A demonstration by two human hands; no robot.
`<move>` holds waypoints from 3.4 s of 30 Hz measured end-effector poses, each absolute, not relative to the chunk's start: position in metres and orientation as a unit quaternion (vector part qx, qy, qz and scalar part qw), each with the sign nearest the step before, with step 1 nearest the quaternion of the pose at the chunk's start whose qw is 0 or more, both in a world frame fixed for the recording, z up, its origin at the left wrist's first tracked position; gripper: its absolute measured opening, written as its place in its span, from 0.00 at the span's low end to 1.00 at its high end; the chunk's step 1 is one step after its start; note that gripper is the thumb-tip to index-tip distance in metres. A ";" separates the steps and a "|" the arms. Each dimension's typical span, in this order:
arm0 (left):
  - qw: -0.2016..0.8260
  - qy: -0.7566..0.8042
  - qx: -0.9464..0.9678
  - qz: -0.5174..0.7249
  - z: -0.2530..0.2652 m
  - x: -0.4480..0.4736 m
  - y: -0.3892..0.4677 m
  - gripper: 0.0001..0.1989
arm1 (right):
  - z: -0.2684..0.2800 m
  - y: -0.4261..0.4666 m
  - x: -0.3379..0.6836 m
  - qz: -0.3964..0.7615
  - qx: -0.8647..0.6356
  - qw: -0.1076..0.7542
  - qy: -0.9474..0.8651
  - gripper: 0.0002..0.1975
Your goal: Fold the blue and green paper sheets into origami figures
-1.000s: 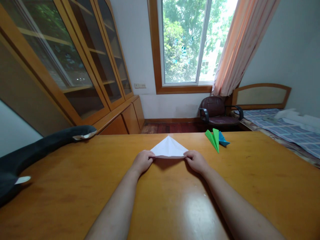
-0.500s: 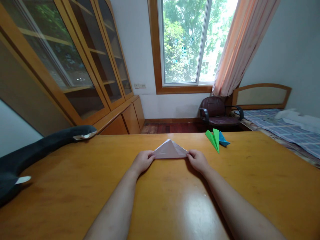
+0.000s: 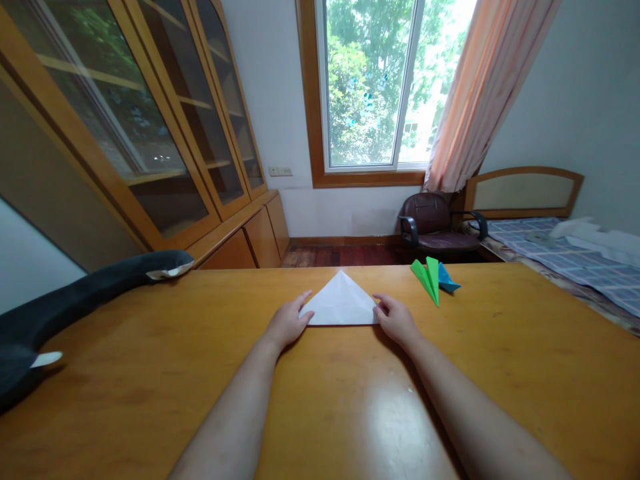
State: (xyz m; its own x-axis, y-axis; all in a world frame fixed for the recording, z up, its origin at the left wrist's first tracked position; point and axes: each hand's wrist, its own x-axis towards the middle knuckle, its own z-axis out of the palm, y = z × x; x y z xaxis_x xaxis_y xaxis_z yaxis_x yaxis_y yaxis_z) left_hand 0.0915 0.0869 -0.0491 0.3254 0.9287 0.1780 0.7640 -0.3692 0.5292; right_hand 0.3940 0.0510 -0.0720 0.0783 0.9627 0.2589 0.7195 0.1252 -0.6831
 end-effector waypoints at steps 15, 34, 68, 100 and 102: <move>0.099 0.534 0.830 0.123 -0.043 0.098 0.083 0.14 | -0.062 0.046 0.386 0.072 -0.652 0.222 -0.721 0.13; 0.060 0.401 0.906 0.123 -0.041 0.157 0.058 0.12 | -0.052 0.041 0.366 0.012 -0.637 0.179 -0.749 0.12; 0.053 0.557 0.825 0.073 -0.064 0.162 0.069 0.24 | -0.036 0.019 0.331 0.028 -0.560 0.122 -0.819 0.11; 0.137 0.723 0.677 0.011 -0.043 0.086 0.080 0.49 | -0.052 0.040 0.376 0.004 -0.683 0.148 -0.715 0.14; 0.142 0.722 0.677 0.005 -0.041 0.078 0.081 0.51 | -0.052 0.040 0.377 0.006 -0.682 0.152 -0.715 0.14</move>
State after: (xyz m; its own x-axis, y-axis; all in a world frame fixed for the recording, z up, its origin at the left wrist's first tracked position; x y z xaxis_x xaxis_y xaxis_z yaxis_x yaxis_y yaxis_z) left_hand 0.0781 0.0812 -0.0415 -0.0439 0.9790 -0.1990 0.9764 0.0843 0.1991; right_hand 0.3770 0.0401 -0.0522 -0.0238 0.9776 0.2092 0.9738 0.0700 -0.2163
